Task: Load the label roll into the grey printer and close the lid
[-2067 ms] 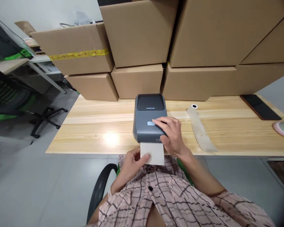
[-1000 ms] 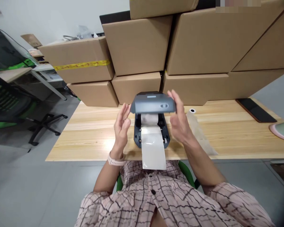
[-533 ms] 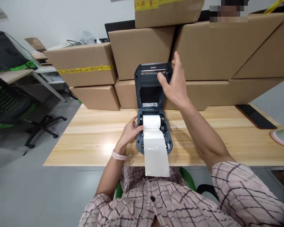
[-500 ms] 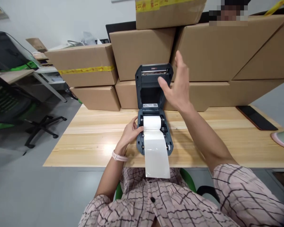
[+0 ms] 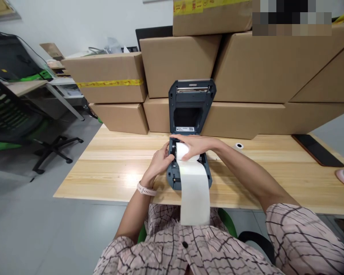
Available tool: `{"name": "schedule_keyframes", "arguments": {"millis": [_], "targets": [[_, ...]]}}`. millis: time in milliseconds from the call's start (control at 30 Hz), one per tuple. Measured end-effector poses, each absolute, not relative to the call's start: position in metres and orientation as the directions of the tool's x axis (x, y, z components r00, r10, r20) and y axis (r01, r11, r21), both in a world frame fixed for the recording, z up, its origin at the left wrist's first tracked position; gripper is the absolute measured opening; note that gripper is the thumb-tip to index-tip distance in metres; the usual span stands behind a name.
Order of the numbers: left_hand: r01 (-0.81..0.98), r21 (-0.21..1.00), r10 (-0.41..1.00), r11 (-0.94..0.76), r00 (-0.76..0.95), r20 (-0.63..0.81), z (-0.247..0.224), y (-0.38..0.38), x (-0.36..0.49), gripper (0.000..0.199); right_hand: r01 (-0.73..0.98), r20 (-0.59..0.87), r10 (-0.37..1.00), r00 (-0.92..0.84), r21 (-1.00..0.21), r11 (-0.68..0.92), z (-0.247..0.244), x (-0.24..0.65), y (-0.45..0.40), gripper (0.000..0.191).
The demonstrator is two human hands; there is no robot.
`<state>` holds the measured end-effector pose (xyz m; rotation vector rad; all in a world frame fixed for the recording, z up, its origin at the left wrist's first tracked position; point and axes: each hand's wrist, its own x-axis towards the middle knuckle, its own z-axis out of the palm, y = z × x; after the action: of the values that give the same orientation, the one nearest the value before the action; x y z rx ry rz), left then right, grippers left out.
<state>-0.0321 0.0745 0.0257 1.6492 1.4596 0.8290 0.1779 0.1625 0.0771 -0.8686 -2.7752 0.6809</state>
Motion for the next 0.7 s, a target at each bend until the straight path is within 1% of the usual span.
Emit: {"name": "schedule_keyframes", "arguments": {"millis": [100,167,233,300,333,400,467,500,567,700], "targets": [[0.477,0.878,0.991,-0.04,0.128,-0.025,0.025,0.073,-0.032,0.075,0.292,0.134,0.442,-0.887,-0.578,0.762,0.109,0.208,0.151,0.102],[0.482,0.875,0.992,-0.046,0.126,-0.017,0.025,0.072,-0.032,0.074,0.239,0.191,0.428,-0.883,-0.603,0.762,0.129,0.24,0.142,0.104],[0.483,0.874,0.991,-0.059,0.133,-0.006,0.026,0.071,-0.032,0.073,0.251,0.242,0.49,-0.837,-0.626,0.738,0.142,0.278,0.138,0.107],[0.475,0.878,0.991,-0.056,0.131,-0.008,0.026,0.071,-0.031,0.073,0.303,0.253,0.614,-0.748,-0.692,0.655,0.14,0.312,0.14,0.109],[0.471,0.881,0.992,-0.047,0.126,-0.014,0.026,0.071,-0.031,0.073,0.335,0.233,0.688,-0.687,-0.74,0.584,0.135,0.326,0.143,0.109],[0.467,0.884,0.993,-0.035,0.118,-0.023,0.024,0.072,-0.031,0.074,0.385,0.148,0.823,-0.549,-0.829,0.406,0.115,0.346,0.154,0.108],[0.456,0.889,0.993,-0.041,0.118,-0.015,0.022,0.073,-0.031,0.075,0.405,0.061,0.898,-0.435,-0.878,0.255,0.09,0.353,0.167,0.108],[0.444,0.895,0.993,-0.048,0.119,-0.006,0.02,0.073,-0.031,0.075,0.408,0.036,0.917,-0.398,-0.888,0.212,0.076,0.352,0.174,0.107],[0.418,0.907,0.993,-0.055,0.118,0.006,0.018,0.074,-0.032,0.076,0.405,0.016,0.931,-0.364,-0.897,0.174,0.052,0.346,0.184,0.106],[0.368,0.928,0.993,-0.051,0.115,0.009,0.014,0.075,-0.032,0.077,0.396,-0.029,0.931,-0.363,-0.91,0.126,0.027,0.334,0.19,0.099]]}}
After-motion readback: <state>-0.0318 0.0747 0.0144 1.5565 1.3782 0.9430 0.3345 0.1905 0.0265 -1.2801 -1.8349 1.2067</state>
